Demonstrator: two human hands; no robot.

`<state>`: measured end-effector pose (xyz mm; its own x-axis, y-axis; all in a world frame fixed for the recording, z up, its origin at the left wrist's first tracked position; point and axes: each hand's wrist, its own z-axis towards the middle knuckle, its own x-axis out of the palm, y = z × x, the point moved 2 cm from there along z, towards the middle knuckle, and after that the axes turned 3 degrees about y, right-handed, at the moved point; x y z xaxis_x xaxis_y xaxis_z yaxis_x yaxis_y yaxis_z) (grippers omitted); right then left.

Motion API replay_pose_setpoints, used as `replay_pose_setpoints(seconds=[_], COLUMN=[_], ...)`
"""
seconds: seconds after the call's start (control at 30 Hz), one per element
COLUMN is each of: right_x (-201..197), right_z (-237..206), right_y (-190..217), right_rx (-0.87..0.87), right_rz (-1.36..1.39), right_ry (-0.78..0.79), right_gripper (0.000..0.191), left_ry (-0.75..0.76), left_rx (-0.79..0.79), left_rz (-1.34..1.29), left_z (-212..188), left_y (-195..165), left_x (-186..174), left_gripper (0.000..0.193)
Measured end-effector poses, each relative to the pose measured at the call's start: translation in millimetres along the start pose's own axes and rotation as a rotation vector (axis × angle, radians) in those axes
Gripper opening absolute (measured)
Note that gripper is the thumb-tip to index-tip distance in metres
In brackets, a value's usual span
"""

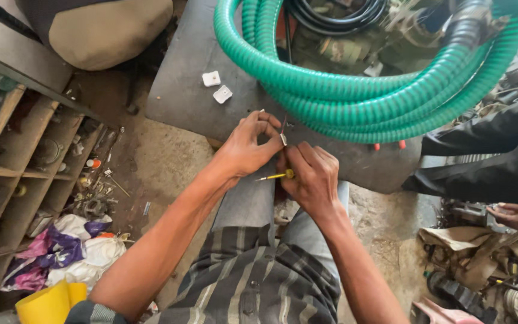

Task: The person assembles a two-pin electrical plug by stripping wires, inserting them into the plug body, and tightening the screws with a screwdriver. The person handles the plug body, wires, and screwdriver throughout the process.

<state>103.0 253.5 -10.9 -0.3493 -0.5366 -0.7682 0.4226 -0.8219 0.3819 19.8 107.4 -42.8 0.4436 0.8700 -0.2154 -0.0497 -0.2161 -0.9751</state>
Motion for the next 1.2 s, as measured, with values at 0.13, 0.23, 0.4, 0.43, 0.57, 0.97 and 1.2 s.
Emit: replay_pose_setpoints(seconds=[0.13,0.23,0.4,0.43,0.57,0.97,1.2], right_x=[-0.4,-5.7,-9.2,-7.3,-3.0,2.3,22.6], right_z=[1.4,0.3,9.0,12.8,31.0,30.9,18.2], right_y=[-0.7,-1.5,-2.1,-3.7,-6.9,-27.6,-46.5], right_rx=[0.025,0.245,0.170,0.183,0.000,0.133,0.399], right_rz=[0.074,0.211,0.334,0.352,0.264,0.271,0.547], right_ry=[-0.051,-0.096,0.071,0.155,0.160,0.191,0.092], right_gripper=[0.009,0.012,0.047,0.056,0.057,0.030,0.017], left_ry=[0.067,0.136,0.098,0.055,-0.098,-0.288,-0.305], left_rx=[0.050,-0.021,-0.020,0.043,0.264,0.356,0.498], left_rz=[-0.047,-0.206,-0.138,-0.024,0.180,0.631,0.593], left_z=[-0.7,-5.4,-18.8,-18.5,-22.8,17.7,20.5], left_y=[1.2,6.7,17.0,16.4,10.2,4.8,8.8], left_x=[-6.8,-13.6,-15.1,-16.1,-25.4,-32.4,-28.9], left_gripper=[0.021,0.020,0.016,0.017,0.016,0.025,0.015])
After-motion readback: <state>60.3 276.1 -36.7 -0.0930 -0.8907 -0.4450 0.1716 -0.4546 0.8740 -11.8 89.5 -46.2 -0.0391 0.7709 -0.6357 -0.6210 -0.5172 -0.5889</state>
